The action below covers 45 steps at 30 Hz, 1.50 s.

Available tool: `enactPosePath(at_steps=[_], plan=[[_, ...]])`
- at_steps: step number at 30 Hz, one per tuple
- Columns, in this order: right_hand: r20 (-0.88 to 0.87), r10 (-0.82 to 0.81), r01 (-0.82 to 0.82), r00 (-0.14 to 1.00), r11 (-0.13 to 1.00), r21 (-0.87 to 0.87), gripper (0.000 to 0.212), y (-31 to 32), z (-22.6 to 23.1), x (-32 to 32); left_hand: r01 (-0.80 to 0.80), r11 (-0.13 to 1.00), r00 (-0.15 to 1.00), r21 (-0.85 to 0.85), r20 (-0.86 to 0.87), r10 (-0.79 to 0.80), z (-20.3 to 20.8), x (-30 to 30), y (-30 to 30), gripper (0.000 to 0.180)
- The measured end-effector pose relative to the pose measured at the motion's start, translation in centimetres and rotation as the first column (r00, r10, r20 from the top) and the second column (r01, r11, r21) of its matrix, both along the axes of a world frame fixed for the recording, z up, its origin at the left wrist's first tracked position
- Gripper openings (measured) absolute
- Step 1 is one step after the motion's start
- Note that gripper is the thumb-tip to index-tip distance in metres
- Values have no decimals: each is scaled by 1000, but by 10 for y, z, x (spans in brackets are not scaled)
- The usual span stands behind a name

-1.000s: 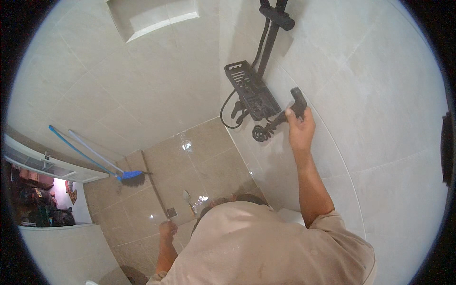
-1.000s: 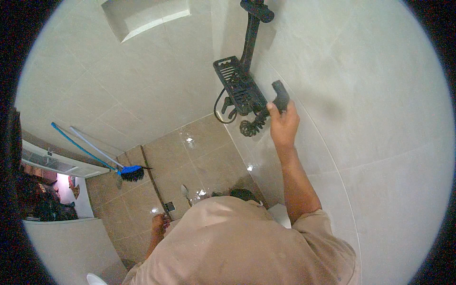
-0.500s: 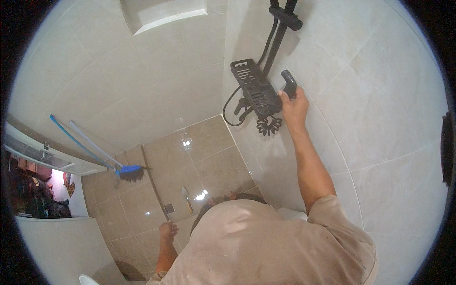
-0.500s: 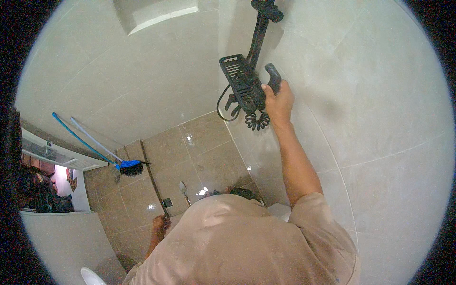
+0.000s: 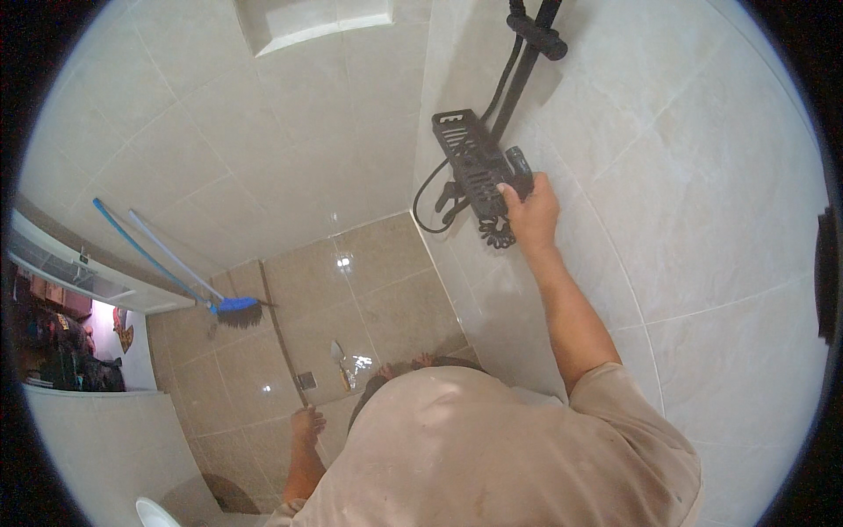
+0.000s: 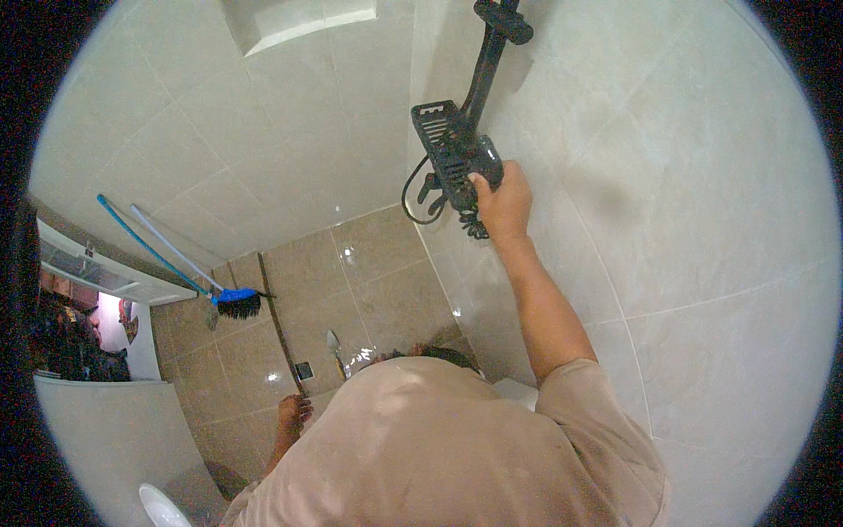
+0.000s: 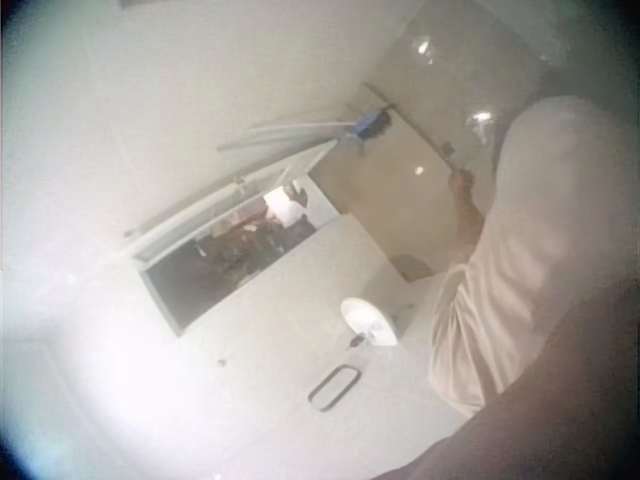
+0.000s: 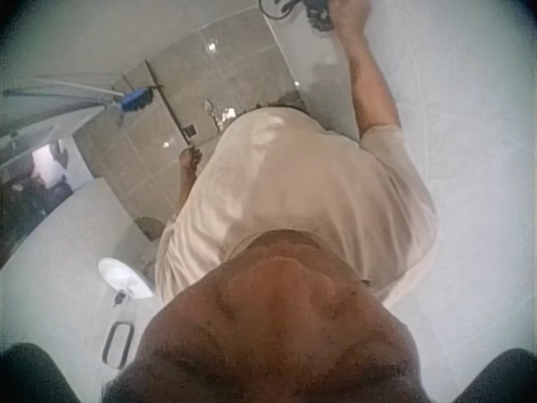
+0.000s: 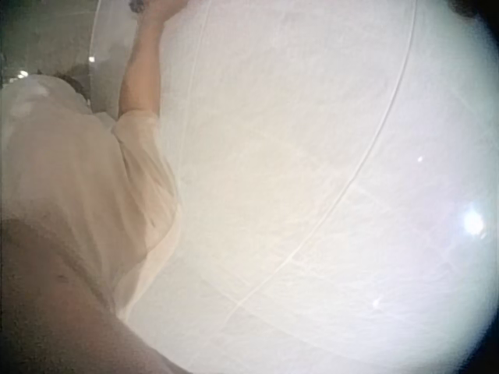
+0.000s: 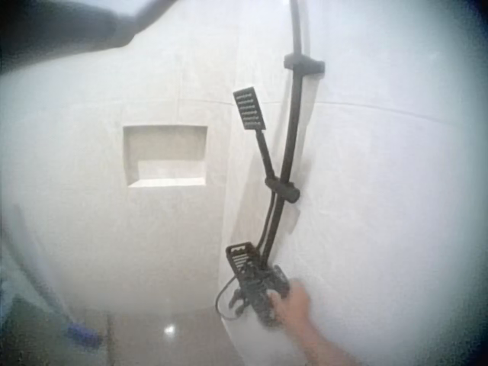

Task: The person uses a handheld shower head to spray water on the bathroom floor and walls. They then use a trowel and a small tool to scrape and clean the floor drain area, removing debris from the grates.

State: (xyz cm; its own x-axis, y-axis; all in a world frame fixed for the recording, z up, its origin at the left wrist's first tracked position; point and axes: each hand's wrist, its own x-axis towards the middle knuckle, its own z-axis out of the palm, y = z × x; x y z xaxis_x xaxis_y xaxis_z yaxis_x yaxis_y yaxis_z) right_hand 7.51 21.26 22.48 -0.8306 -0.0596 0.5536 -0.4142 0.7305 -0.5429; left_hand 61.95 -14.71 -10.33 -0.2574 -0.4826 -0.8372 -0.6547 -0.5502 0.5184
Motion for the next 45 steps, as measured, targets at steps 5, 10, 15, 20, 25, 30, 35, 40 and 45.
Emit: enactPosePath(at_steps=[5, 10, 15, 20, 25, 30, 35, 40, 45], plan=[[80, 18, -9, 997, 993, -114, 43, -1, 3, 3, 56, 998, 998, -23, 40, -55, -11, -6, 4, 22], [243, 109, -29, 964, 951, -308, 33, 6, 10, 22, 391, 904, 917, -171, -7, -398, -30, -6, -9, 33], [151, 160, -100, 976, 933, -345, 40, 19, -8, 24, 158, 987, 987, -31, 44, -157, -33, -28, -9, 33], [108, 111, -67, 988, 935, -348, 74, 28, -21, 21, 145, 986, 989, -86, -26, -147, 3, -89, -13, 33], [22, 38, -28, 999, 933, -360, 72, 44, -13, 45, 118, 984, 989, -135, -69, -128, 17, -107, -10, 34], [-127, -40, 6, 991, 966, -259, 60, 56, 7, 66, 95, 984, 994, -149, -40, -102, 2, -82, 0, 34], [-227, 33, -112, 973, 932, -344, 38, 50, 37, 64, 129, 975, 991, -178, 45, -123, -29, -38, 7, 35], [-288, 146, -245, 947, 905, -348, 13, 34, 74, 57, 933, 54, 320, -357, 746, -585, -61, 8, 13, 40], [-342, 204, -365, 917, 774, -517, 9, 10, 91, 55, 722, 591, 679, -360, 533, -505, -63, 25, 45, 49]])
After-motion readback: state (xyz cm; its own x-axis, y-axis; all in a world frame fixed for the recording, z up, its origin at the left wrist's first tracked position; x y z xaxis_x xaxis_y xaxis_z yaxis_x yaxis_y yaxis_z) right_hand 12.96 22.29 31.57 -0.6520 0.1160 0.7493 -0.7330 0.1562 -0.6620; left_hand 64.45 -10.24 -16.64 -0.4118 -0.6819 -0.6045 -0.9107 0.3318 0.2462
